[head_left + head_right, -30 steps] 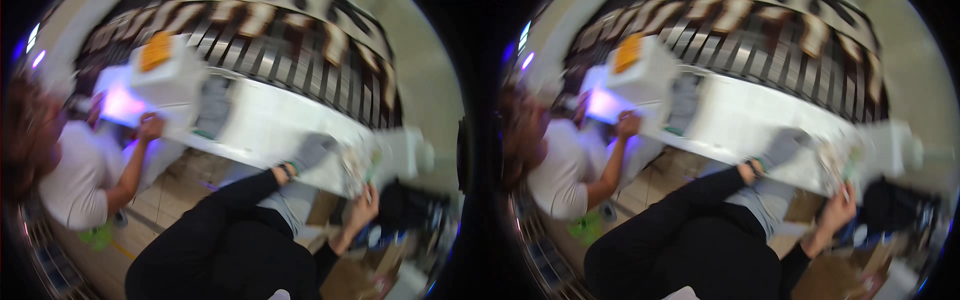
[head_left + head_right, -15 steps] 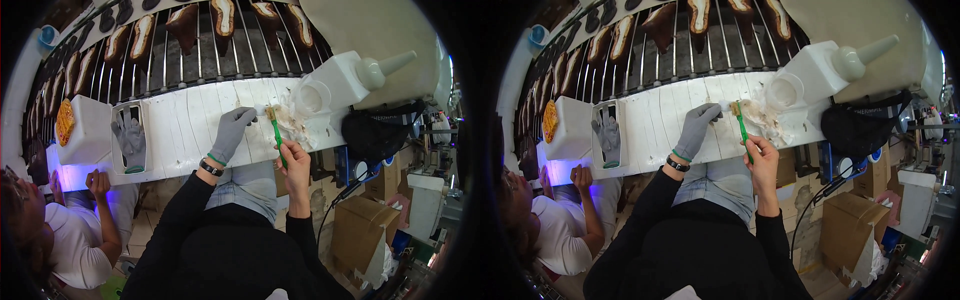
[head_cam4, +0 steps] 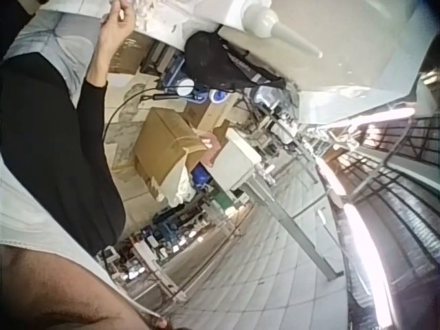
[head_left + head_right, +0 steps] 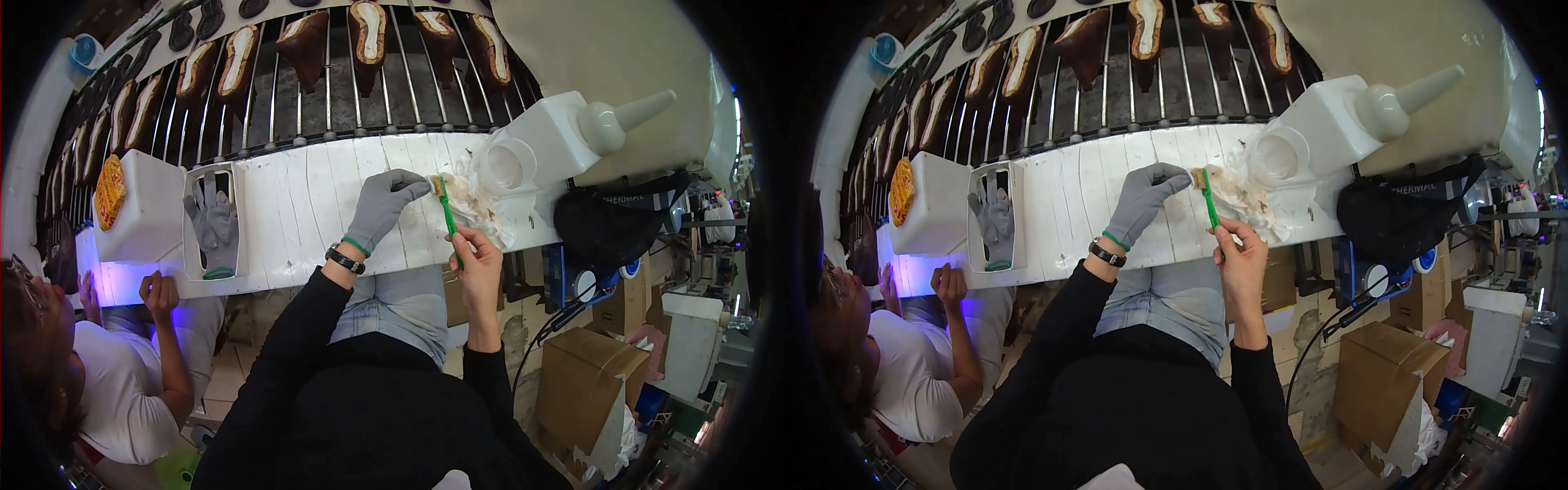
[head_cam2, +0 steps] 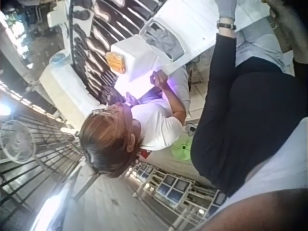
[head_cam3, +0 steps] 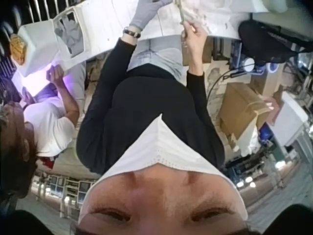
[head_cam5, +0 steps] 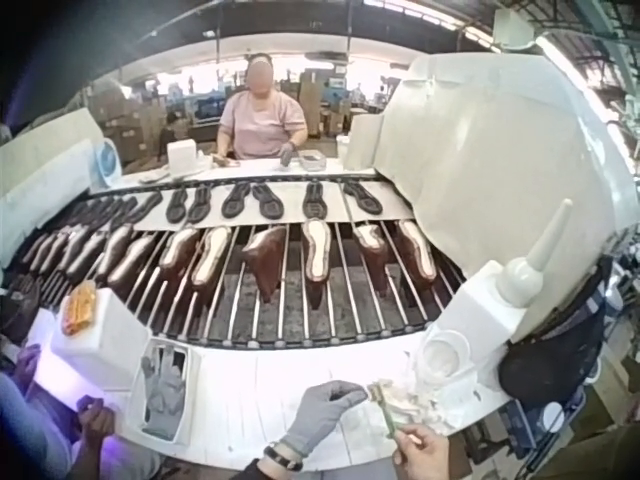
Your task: The recorder applies adhesive to the edges of shoe insoles using a small brush after taking them from a conveyor belt.
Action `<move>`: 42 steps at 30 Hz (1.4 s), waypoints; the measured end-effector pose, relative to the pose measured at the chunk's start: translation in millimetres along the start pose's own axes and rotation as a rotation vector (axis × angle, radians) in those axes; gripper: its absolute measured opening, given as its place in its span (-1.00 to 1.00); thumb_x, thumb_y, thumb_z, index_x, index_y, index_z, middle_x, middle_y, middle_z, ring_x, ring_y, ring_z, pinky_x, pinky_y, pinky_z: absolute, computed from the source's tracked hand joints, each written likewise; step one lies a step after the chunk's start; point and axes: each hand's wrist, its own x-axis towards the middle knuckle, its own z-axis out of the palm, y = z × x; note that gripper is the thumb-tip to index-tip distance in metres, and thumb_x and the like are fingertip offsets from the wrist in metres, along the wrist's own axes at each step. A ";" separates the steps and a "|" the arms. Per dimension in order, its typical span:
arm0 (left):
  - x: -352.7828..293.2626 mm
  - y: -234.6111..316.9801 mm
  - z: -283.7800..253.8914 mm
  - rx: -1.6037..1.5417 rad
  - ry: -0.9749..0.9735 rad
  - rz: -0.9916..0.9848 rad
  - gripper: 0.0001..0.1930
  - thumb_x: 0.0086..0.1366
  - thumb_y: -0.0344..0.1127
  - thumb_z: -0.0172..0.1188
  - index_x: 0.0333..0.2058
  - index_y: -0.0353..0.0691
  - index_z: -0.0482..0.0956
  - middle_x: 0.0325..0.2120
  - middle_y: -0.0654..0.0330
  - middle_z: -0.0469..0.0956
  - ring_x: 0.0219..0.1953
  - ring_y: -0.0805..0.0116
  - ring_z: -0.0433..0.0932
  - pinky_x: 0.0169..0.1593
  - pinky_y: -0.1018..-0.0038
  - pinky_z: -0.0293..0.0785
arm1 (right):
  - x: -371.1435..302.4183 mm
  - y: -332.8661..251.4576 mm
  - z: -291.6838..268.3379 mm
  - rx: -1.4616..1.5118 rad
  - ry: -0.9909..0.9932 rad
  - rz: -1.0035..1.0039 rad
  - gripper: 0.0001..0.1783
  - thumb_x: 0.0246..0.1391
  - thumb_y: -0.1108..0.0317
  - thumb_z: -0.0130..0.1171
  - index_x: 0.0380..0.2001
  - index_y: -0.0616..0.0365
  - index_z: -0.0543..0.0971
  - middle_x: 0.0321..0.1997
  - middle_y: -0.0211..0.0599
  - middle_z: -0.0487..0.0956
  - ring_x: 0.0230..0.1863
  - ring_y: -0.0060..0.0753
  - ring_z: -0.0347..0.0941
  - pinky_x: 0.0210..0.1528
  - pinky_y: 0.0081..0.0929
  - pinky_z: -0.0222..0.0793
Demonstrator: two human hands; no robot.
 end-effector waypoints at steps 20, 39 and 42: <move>13.9 15.5 0.5 0.042 -0.151 -0.123 -0.62 0.22 -0.09 0.24 -0.21 -0.35 0.64 -0.41 0.31 0.60 -0.34 0.59 0.44 -0.20 0.63 0.35 | 3.5 -10.8 -7.1 0.027 -0.056 0.029 -0.75 0.21 0.41 0.09 -0.09 0.27 0.55 -0.35 -0.40 0.57 -0.66 -0.79 0.17 -0.68 -0.80 -0.02; 17.7 0.0 -4.2 -0.103 -0.156 -0.124 -0.66 0.24 -0.14 0.21 -0.20 -0.34 0.62 -0.42 0.38 0.54 -0.34 0.63 0.39 -0.21 0.68 0.30 | 6.9 -4.0 -39.1 1.045 -0.283 0.410 -0.66 0.28 0.40 -0.05 0.06 0.32 0.39 -0.22 -0.36 0.47 -0.68 -0.78 0.05 -0.75 -0.81 -0.09; 16.0 5.6 -3.1 -0.022 -0.156 -0.098 -0.62 0.23 -0.10 0.23 -0.19 -0.36 0.61 -0.43 0.35 0.56 -0.36 0.61 0.42 -0.23 0.66 0.34 | 1.3 -16.6 -54.9 0.951 -0.198 0.273 -0.67 0.28 0.39 -0.06 0.06 0.31 0.39 -0.21 -0.35 0.48 -0.67 -0.79 0.07 -0.75 -0.82 -0.07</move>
